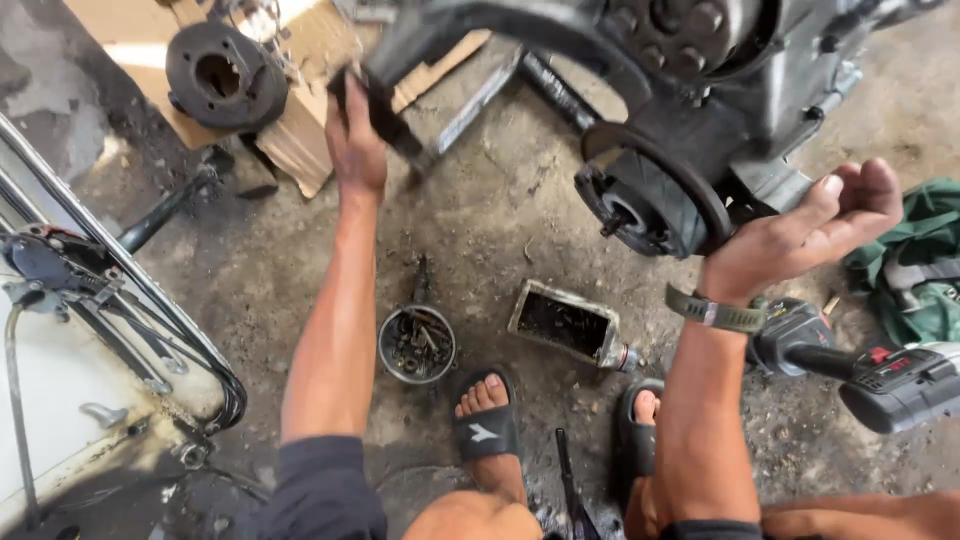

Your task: The person is repairing a motorcycle. They use a T-handle wrench to tighten a bolt on the motorcycle frame, then search through a container of small parts to find a specific piece.

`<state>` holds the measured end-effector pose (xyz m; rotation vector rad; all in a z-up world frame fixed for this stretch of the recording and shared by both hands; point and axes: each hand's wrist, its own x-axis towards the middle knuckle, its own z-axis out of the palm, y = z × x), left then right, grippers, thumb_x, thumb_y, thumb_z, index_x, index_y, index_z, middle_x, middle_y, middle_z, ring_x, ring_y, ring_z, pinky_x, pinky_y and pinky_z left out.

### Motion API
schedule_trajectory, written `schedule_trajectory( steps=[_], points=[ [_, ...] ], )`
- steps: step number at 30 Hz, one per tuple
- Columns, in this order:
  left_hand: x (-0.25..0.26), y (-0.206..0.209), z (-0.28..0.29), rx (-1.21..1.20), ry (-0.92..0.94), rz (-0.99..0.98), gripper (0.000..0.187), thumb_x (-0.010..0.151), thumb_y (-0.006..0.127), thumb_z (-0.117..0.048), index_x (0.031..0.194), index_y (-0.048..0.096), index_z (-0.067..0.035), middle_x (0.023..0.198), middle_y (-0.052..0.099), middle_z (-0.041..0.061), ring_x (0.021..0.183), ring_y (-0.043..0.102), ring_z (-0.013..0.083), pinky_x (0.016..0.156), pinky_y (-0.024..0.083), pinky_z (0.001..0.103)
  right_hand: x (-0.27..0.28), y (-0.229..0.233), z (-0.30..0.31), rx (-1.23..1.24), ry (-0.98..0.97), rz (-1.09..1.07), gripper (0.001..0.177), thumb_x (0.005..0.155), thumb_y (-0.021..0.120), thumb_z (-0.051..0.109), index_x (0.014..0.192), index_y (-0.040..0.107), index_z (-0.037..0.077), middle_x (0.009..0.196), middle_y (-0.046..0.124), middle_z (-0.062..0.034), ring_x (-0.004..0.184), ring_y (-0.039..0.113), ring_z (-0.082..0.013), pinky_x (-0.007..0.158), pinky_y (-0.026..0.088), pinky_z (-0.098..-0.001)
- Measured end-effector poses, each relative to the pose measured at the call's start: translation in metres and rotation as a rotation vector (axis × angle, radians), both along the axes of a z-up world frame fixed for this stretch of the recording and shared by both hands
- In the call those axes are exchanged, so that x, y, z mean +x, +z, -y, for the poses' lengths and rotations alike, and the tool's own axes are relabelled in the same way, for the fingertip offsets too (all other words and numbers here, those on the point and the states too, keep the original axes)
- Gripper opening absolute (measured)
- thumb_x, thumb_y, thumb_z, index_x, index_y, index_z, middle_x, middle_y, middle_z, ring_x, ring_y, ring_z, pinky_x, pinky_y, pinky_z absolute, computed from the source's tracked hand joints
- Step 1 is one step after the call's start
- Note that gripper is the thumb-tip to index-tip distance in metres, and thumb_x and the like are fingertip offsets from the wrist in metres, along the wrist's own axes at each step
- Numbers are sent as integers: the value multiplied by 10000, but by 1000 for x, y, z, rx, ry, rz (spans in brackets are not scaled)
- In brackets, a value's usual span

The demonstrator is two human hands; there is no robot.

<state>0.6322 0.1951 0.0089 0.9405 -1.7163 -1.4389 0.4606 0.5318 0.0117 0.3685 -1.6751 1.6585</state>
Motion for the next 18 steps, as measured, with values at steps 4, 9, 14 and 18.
schedule_trajectory(
  steps=[4, 9, 14, 18],
  points=[
    [34, -10, -46, 39, 27, 9, 513, 993, 422, -548, 1044, 651, -92, 974, 670, 69, 921, 635, 212, 810, 502, 341, -47, -9, -26, -7, 101, -21, 225, 1029, 504, -15, 1246, 512, 43, 1149, 531, -164, 1055, 551, -311, 960, 493, -431],
    [50, -30, -77, 72, -26, -181, 500, 1009, 467, -539, 1178, 503, -70, 1026, 591, 92, 834, 619, 200, 686, 614, 347, -101, -23, -32, -68, 282, -88, 207, 1039, 522, 32, 1245, 540, 17, 1112, 535, -181, 1049, 534, -312, 935, 456, -435],
    [57, -24, -93, 102, -28, -141, 497, 981, 484, -560, 1163, 475, -97, 1076, 563, 109, 874, 607, 206, 756, 610, 379, -94, -6, -32, -30, 294, 3, 166, 1044, 493, 100, 1185, 547, 29, 1092, 534, -143, 1023, 546, -271, 933, 440, -387],
    [69, -32, -111, -16, -28, -43, 582, 1020, 411, -561, 1259, 512, -40, 1062, 579, 113, 924, 585, 205, 865, 532, 329, -134, -25, -44, 34, 296, -53, 159, 1068, 444, 86, 1180, 537, 23, 1032, 515, -165, 962, 518, -292, 888, 447, -428]
  ],
)
